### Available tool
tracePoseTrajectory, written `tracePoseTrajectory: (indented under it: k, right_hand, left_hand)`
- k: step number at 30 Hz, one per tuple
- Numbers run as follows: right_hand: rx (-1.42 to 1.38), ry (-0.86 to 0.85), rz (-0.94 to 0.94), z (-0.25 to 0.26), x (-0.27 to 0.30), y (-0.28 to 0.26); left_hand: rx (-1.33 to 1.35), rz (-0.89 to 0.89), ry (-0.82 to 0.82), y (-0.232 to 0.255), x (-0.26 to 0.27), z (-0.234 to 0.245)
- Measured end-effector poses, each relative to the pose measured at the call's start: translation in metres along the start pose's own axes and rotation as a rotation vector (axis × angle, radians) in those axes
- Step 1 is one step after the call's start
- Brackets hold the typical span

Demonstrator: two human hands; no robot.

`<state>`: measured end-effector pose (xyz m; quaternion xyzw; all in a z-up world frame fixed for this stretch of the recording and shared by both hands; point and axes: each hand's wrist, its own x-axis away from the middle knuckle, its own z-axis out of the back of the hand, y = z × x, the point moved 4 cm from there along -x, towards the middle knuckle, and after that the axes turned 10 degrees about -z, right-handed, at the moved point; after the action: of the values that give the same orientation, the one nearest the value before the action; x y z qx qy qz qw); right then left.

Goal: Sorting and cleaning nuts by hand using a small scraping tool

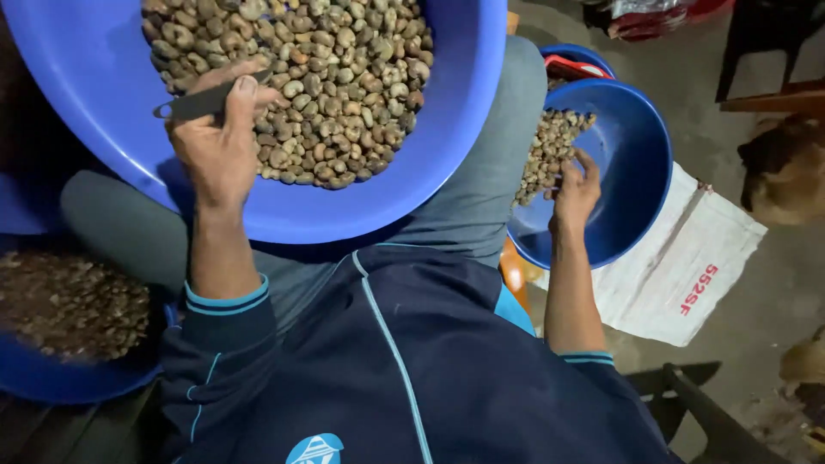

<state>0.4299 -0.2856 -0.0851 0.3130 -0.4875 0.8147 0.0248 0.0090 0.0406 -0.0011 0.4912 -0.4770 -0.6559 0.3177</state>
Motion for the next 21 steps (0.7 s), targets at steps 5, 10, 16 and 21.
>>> tracePoseTrajectory:
  k: [5,10,16,21]
  right_hand:
    - [0.164,0.046,0.504,-0.018,0.018,-0.052]
    - [-0.004,-0.283,0.669,-0.111,0.082,-0.142]
    - [0.403,-0.766,0.93,-0.256,0.175,-0.179]
    - [0.817,-0.859,1.48,-0.353,0.209,-0.133]
  left_hand:
    - [0.004,0.102,0.08,0.001,-0.003,-0.002]
    - [0.065,0.093,0.226,-0.017,0.004,0.011]
    - [0.015,0.009,0.3,-0.014,0.003,0.015]
    - [0.02,0.021,0.336,-0.015,0.004,0.014]
